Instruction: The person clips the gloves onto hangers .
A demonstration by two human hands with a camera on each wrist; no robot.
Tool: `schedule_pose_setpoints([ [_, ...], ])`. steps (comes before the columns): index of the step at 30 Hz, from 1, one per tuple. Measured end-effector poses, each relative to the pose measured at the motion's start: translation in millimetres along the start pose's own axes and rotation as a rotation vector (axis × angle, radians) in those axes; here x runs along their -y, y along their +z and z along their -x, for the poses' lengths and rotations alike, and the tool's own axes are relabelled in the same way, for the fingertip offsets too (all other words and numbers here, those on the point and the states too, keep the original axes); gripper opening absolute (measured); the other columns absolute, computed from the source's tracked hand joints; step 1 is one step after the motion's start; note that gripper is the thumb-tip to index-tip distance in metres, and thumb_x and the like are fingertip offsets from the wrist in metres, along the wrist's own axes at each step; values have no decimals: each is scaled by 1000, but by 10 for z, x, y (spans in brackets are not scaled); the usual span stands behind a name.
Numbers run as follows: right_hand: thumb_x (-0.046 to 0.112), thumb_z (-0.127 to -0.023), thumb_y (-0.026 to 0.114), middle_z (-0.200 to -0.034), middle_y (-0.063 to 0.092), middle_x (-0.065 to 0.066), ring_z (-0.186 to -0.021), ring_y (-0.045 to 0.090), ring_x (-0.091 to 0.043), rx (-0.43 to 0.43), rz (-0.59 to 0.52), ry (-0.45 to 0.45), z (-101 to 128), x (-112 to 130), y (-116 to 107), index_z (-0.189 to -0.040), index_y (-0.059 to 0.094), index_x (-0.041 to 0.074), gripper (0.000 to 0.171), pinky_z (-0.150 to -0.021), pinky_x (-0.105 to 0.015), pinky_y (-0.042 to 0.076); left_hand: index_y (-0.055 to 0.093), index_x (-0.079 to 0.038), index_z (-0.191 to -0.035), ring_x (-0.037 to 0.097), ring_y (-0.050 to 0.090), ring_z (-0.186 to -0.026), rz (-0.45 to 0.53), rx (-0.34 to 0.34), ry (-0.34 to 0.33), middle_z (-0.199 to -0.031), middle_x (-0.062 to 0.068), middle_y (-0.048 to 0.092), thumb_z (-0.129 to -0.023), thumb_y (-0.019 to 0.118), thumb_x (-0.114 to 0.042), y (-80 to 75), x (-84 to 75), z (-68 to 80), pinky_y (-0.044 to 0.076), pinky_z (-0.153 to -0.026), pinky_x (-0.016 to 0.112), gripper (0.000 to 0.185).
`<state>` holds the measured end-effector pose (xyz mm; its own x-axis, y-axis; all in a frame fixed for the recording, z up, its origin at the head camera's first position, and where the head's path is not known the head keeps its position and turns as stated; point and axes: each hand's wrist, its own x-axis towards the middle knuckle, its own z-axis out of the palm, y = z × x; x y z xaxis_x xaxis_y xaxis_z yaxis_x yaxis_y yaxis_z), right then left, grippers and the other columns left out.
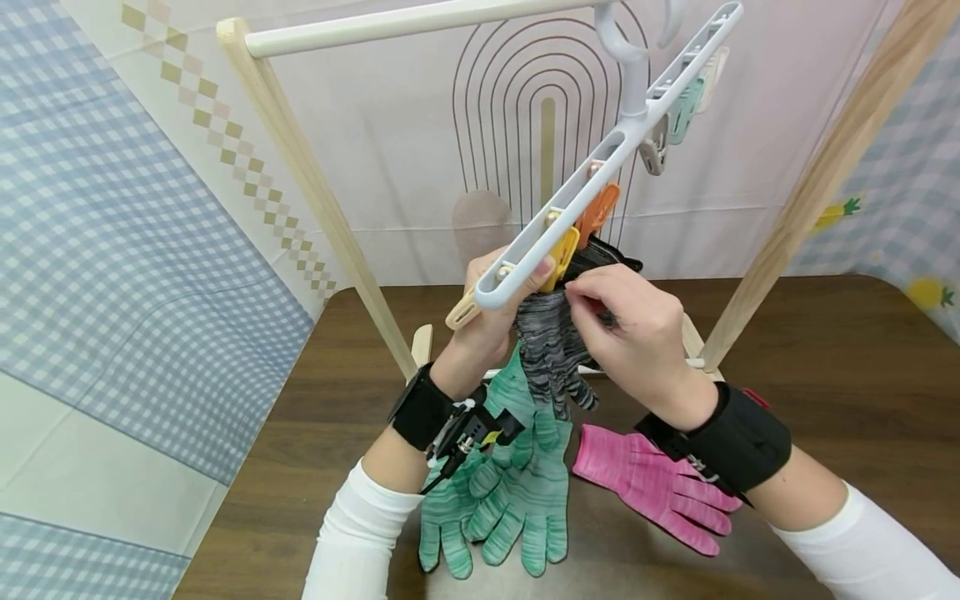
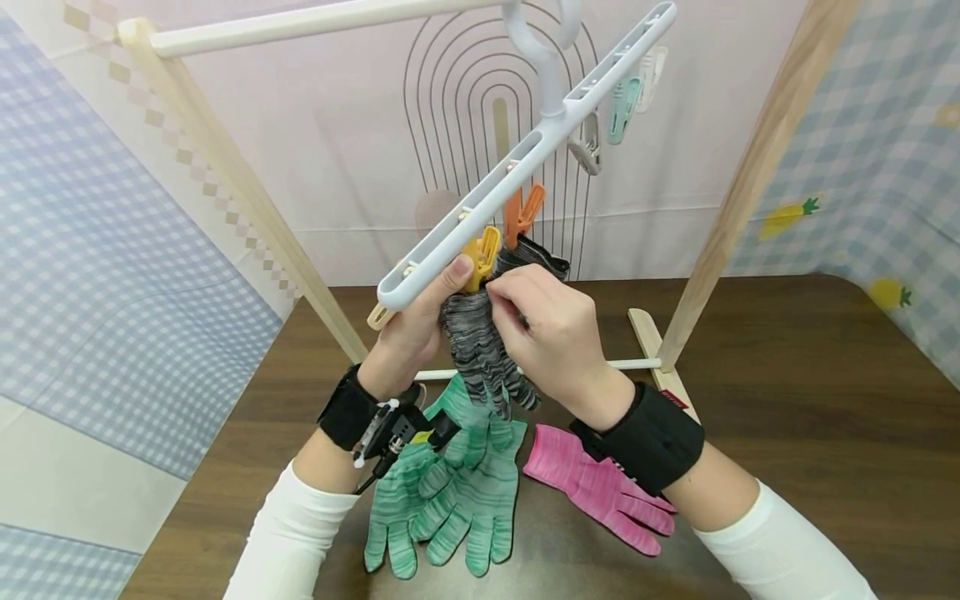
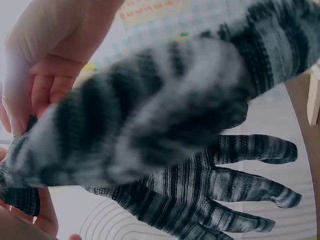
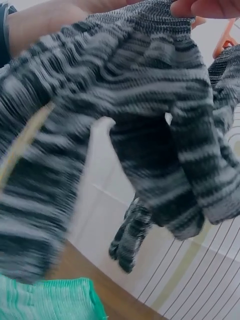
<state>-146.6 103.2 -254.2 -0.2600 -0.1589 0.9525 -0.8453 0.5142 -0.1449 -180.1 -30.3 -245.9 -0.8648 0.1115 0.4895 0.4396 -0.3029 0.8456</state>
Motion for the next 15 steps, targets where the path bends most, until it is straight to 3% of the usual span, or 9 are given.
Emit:
schedule_pose_setpoints([
  [3,-2,-77,55,-76,62,-13,-69,57,-19,27,28,-13,26,-29,-12,-78,62,-4,7,-62,-26,44,53,20,-99,3,52,-69,-17,5,-2,-77,-7,61,-75,55,7,-10,14,5,42,-65,20,27],
  [8,2,-81,52,-77,62,-13,-69,55,-17,49,33,-10,54,-59,-16,-79,62,-3,11,-60,-24,42,53,18,-104,4,53,-74,-49,2,-5,-88,11,63,-78,55,7,-28,36,13,44,-68,21,28],
  [15,2,-80,52,-78,62,-14,-66,52,-16,60,46,-12,76,-62,-26,-81,63,-3,11,-57,-22,39,51,17,-107,4,53,-77,-30,0,6,-92,12,62,-79,53,8,-43,53,25,44,-70,21,29],
])
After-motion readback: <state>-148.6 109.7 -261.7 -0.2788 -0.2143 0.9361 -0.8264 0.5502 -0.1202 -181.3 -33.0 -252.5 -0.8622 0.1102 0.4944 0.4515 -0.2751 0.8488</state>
